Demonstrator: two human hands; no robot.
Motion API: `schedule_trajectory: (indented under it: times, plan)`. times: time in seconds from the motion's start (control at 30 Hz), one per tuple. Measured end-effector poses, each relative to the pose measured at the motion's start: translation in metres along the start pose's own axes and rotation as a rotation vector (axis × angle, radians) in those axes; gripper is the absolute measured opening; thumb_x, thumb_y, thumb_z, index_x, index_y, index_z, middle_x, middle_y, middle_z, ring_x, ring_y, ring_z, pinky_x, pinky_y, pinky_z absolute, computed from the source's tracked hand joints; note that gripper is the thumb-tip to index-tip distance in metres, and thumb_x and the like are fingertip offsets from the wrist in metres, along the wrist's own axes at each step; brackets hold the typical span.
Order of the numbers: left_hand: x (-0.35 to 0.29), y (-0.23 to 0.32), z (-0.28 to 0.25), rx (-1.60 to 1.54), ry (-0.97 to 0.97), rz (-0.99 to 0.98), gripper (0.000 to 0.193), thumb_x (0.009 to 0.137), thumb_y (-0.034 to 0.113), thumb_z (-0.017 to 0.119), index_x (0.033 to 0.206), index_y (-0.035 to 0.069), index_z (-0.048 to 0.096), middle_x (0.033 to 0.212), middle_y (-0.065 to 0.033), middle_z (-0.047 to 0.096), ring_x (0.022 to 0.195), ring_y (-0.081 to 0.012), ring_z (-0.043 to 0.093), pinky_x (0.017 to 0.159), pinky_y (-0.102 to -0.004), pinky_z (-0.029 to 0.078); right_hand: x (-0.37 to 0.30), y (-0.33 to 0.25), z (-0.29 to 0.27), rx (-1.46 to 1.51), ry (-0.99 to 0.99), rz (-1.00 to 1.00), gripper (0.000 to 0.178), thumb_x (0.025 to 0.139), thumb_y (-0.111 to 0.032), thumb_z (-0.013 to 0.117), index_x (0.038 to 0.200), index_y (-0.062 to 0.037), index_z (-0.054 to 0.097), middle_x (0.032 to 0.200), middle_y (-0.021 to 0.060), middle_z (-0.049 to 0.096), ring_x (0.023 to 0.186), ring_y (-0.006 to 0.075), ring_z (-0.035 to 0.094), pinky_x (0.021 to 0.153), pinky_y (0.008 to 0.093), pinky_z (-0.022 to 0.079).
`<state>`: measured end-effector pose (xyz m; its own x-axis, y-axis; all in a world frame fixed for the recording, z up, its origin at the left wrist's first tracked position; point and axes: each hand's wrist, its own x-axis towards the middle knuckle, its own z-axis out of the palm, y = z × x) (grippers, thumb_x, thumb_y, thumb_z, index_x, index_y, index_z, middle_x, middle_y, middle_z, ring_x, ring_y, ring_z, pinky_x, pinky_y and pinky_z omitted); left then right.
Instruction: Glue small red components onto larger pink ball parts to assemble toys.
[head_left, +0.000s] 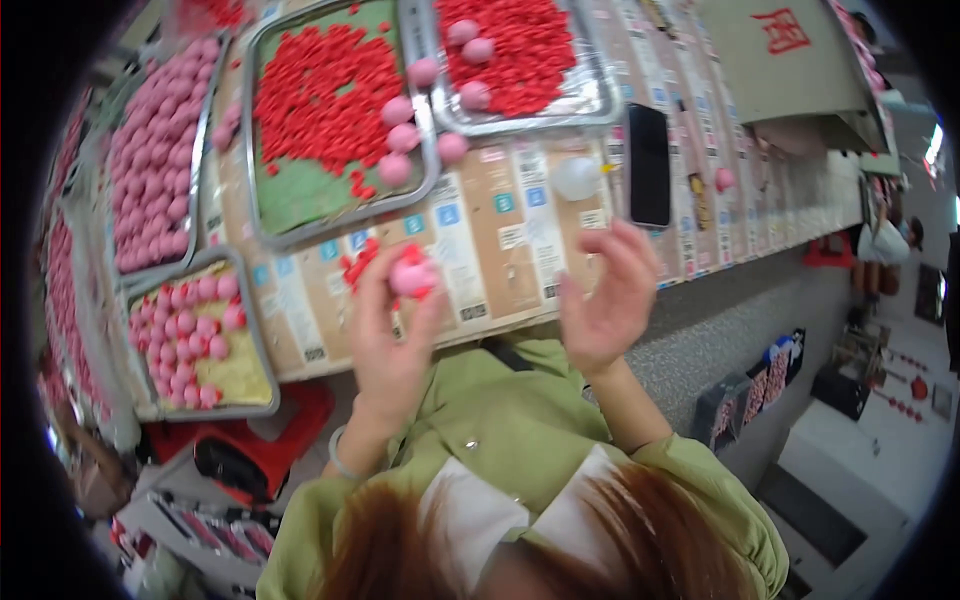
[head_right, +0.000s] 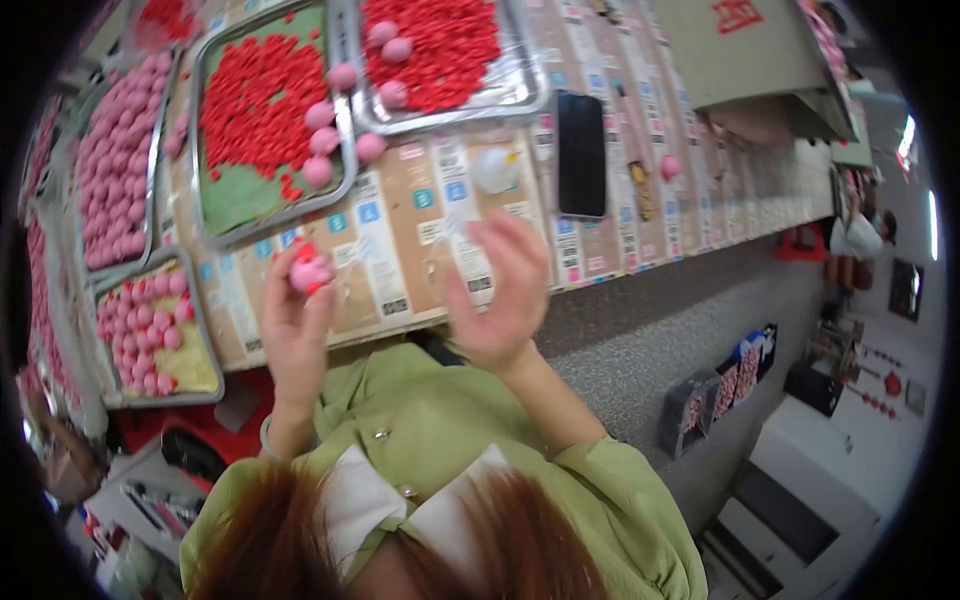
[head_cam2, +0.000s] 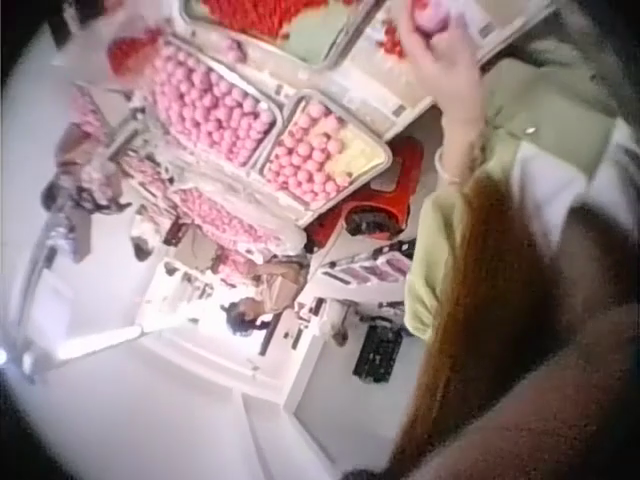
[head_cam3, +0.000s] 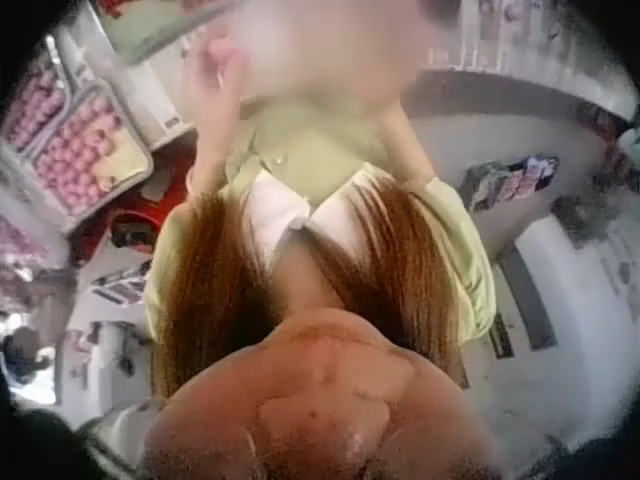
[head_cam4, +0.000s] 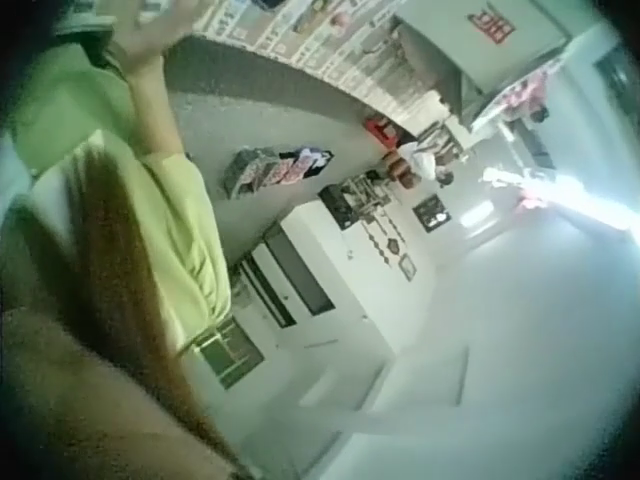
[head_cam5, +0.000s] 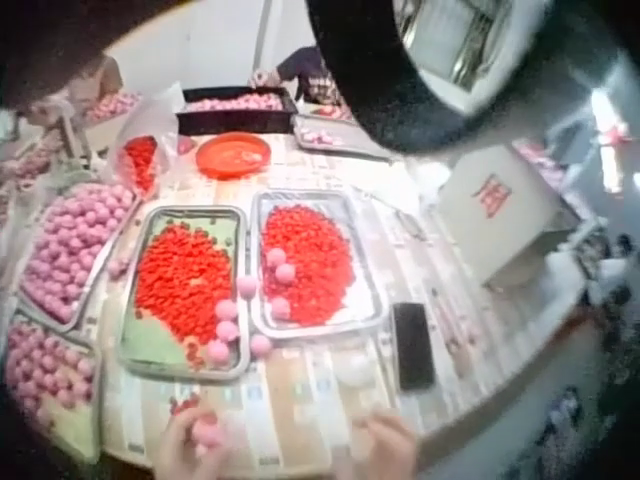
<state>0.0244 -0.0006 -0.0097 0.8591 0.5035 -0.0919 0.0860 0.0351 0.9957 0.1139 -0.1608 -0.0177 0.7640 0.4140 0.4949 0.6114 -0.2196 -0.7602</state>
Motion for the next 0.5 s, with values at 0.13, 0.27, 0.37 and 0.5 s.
schedule_trajectory:
  times: [0.13, 0.27, 0.37, 0.5]
  plan:
    - [0.005, 0.006, 0.003, -0.216, 0.06, -0.083, 0.035, 0.082, 0.004, 0.046, 0.115, -0.003, 0.037, 0.101, -0.0103, 0.05, 0.085, -0.0129, 0.051, 0.077, -0.0243, 0.041, 0.015, 0.058, -0.065, -0.386, 0.248, 0.223, 0.058, 0.067, -0.01, 0.064, 0.116, 0.0026, 0.036, 0.11, 0.0165, 0.041, 0.104, 0.0267, 0.04, 0.088, 0.0365, 0.032]
    - [0.009, 0.008, 0.006, -0.212, 0.076, -0.117, 0.034, 0.082, 0.003, 0.046, 0.115, -0.003, 0.038, 0.099, -0.0098, 0.051, 0.082, -0.0123, 0.051, 0.075, -0.0243, 0.042, 0.023, 0.107, -0.08, -0.822, -0.015, 0.436, 0.071, 0.066, -0.028, 0.066, 0.12, 0.0025, 0.032, 0.112, 0.02, 0.04, 0.109, 0.0334, 0.034, 0.092, 0.043, 0.025]
    - [0.008, 0.007, 0.008, -0.189, 0.061, -0.129, 0.035, 0.08, 0.001, 0.046, 0.114, -0.004, 0.039, 0.098, -0.0089, 0.05, 0.081, -0.012, 0.051, 0.074, -0.0241, 0.042, 0.041, 0.118, -0.079, -0.852, -0.005, 0.571, 0.077, 0.063, -0.038, 0.065, 0.123, -0.0013, 0.031, 0.113, 0.0217, 0.039, 0.108, 0.0353, 0.033, 0.092, 0.0435, 0.024]
    - [0.004, 0.001, 0.001, -0.172, 0.062, -0.146, 0.037, 0.079, 0.0, 0.049, 0.115, -0.003, 0.039, 0.1, -0.0085, 0.049, 0.087, -0.0122, 0.05, 0.077, -0.0234, 0.042, 0.051, 0.128, -0.076, -0.816, 0.057, 0.622, 0.077, 0.06, -0.039, 0.066, 0.121, -0.0036, 0.035, 0.111, 0.021, 0.041, 0.104, 0.0359, 0.036, 0.09, 0.0431, 0.027]
